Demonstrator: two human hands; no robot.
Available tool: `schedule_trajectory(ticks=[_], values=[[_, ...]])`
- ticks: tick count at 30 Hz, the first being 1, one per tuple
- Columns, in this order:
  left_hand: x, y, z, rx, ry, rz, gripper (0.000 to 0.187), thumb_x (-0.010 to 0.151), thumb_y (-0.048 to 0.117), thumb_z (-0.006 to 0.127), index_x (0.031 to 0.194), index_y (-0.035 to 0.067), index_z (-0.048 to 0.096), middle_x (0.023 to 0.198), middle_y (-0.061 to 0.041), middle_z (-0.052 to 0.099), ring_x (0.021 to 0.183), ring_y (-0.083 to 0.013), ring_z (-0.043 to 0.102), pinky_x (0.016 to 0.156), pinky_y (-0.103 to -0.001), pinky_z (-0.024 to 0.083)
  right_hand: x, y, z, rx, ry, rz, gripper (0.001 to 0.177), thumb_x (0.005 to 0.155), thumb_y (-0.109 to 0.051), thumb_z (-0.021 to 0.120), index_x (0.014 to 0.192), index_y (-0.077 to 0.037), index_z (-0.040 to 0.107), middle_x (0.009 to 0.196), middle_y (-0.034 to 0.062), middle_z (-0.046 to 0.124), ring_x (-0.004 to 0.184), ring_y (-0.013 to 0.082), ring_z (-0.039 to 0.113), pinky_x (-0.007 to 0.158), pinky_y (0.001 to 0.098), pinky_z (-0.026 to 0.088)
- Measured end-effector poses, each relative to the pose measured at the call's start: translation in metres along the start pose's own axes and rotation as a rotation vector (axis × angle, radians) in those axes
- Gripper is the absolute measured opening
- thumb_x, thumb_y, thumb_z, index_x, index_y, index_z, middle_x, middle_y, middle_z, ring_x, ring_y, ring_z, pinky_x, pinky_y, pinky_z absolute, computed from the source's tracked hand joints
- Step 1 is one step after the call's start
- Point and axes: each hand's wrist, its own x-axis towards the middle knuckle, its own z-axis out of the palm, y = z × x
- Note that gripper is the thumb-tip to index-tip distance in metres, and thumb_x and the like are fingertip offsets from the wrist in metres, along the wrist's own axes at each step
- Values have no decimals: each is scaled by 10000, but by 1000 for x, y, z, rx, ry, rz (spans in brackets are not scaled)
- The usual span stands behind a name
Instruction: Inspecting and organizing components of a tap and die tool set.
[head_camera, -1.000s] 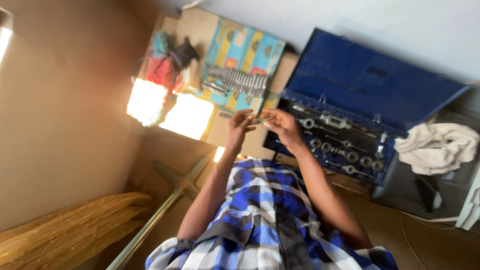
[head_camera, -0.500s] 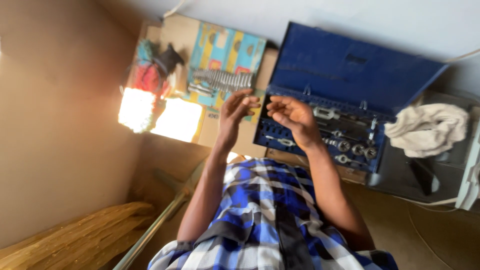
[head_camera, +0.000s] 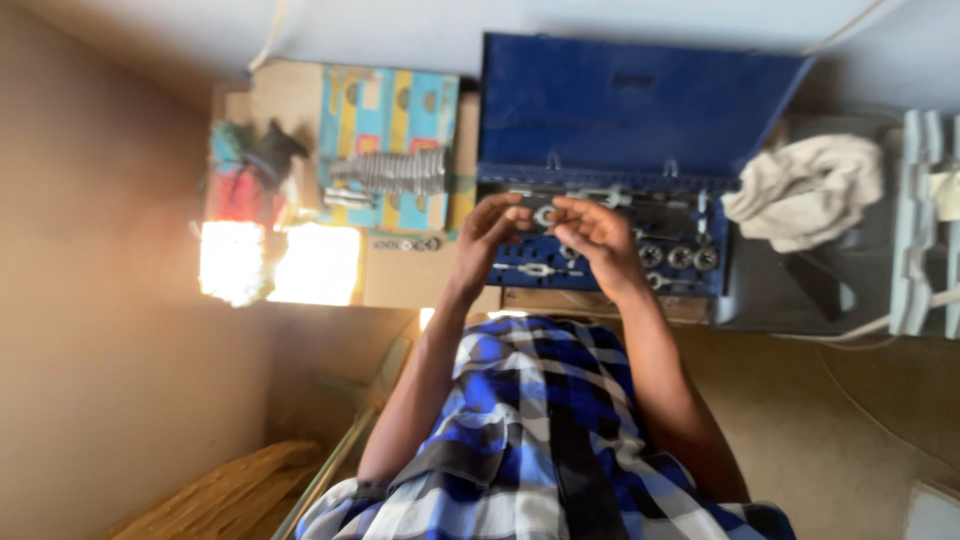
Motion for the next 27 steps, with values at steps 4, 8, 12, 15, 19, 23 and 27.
schedule_trajectory(ticks=[4,8,12,15,19,23,27], values=[[2,-8,24,9,-25,-35,334,1016,201,651,1284,3,631,1061,-178,730,947,-247,738,796,-358,607,-14,-9,-18,-19,50,32,458,908,-163,753,1318,9,644,1112,136,696,980,179,712,841,314,589],[7,-25,40,44,-48,-63,339,1002,187,668,1270,-18,641,1029,-181,739,927,-238,733,785,-348,598,-19,1,-42,-29,119,59,441,923,-173,750,1328,-28,653,1126,143,707,1003,208,721,841,325,590],[9,-33,55,78,-63,-85,358,1000,185,673,1277,-40,636,1029,-217,737,943,-275,733,797,-389,594,-24,6,-57,-48,163,80,383,965,-198,712,1315,-48,666,1108,139,723,990,202,727,817,300,592],[12,-41,63,103,-51,-98,357,996,196,679,1264,-37,643,1022,-220,742,941,-279,739,802,-401,594,-24,11,-68,-58,159,91,380,971,-197,707,1321,-53,668,1119,143,728,983,202,720,814,305,590],[14,-51,71,141,-47,-121,391,987,219,691,1282,-33,640,1032,-200,742,957,-273,730,819,-397,584,-25,21,-79,-57,170,125,383,964,-223,728,1314,-74,688,1108,136,729,997,213,719,816,322,600],[17,-63,75,187,-34,-132,405,979,247,702,1270,-30,648,1047,-203,740,980,-289,728,821,-402,578,-25,22,-82,-47,223,204,335,1018,-282,665,1284,-82,712,1138,152,737,1020,225,715,822,353,606],[17,-78,74,237,1,-162,413,964,303,745,1253,14,688,1097,-226,732,1045,-304,717,853,-430,576,-23,42,-87,32,270,285,388,1037,-361,647,1278,-66,716,1163,170,723,1051,268,701,858,423,605]])
